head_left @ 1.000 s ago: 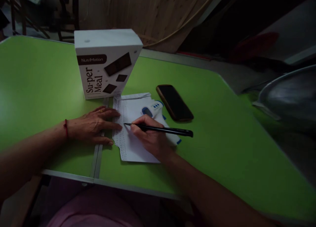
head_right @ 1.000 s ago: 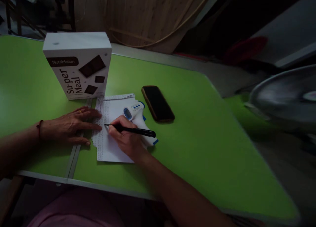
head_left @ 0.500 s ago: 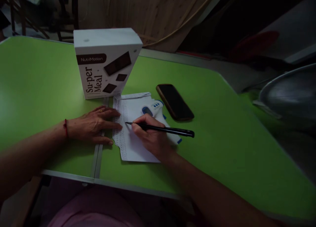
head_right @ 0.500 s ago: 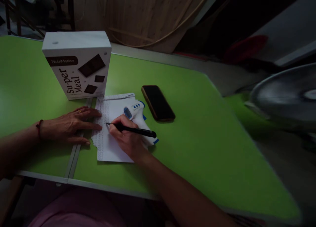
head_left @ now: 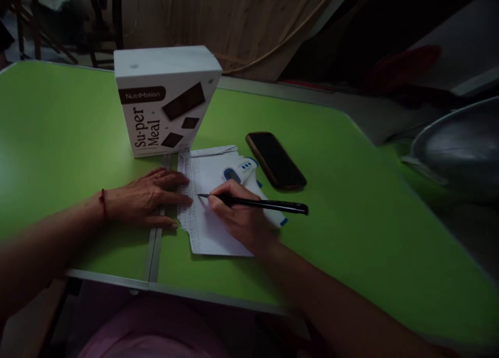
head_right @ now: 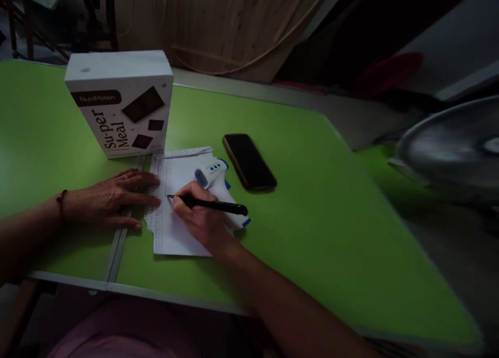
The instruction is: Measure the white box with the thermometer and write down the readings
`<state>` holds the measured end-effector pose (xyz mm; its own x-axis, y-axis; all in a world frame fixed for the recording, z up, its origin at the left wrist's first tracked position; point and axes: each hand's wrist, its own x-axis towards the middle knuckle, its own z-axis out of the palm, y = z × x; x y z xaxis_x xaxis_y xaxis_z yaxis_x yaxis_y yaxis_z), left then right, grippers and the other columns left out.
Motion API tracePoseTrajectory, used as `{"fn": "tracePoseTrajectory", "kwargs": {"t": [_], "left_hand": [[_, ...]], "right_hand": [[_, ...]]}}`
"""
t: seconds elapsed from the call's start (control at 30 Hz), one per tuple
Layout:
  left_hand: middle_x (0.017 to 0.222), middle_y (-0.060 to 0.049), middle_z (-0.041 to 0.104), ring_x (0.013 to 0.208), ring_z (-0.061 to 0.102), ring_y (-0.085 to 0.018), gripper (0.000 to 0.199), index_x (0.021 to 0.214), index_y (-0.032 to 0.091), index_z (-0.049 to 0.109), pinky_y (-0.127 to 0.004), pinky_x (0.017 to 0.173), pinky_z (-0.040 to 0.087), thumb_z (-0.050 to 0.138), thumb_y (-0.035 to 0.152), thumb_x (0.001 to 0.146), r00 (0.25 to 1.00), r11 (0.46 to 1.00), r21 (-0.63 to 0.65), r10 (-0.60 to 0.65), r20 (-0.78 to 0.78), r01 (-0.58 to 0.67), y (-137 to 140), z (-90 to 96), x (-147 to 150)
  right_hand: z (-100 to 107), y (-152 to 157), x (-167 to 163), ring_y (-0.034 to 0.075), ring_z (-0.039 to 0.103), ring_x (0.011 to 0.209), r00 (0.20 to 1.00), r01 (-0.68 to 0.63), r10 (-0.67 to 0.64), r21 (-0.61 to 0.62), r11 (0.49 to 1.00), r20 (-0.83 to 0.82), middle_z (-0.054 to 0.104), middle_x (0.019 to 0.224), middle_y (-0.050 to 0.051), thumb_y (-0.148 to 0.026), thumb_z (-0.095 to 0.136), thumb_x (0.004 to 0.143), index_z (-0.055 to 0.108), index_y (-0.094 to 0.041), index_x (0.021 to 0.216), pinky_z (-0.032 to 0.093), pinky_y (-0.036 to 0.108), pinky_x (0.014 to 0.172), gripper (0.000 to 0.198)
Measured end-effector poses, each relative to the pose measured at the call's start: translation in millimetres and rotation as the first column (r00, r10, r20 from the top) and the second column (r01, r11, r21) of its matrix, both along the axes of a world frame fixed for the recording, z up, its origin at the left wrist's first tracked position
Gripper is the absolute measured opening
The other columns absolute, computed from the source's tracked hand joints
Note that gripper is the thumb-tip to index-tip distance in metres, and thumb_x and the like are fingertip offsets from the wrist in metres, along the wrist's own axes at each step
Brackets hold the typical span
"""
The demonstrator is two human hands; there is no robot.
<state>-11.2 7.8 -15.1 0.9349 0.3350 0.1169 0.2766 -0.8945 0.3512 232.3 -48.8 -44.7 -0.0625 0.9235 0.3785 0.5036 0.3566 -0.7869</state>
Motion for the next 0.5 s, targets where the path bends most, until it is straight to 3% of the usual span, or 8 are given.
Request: {"fn": "tracePoseTrajectory", "kwargs": {"t": [0.5], "left_hand": [[0.149,-0.022,0.048,0.138,0.046,-0.041,0.056,0.136,0.02,0.064,-0.059,0.117,0.034,0.06,0.058,0.095,1.0,1.0,-0.008,-0.001,-0.003,0.001,1.4,-0.7,-0.1]], "right_hand": [[2.2,-0.6,0.4,0.012,0.047,0.052,0.999,0.009,-0.008,-0.014,1.0,0.033,0.054,0.059,-0.004,-0.028,0.058,0.081,0.052,-0.024,0.069,0.039,0.027,0.049,0.014]]}}
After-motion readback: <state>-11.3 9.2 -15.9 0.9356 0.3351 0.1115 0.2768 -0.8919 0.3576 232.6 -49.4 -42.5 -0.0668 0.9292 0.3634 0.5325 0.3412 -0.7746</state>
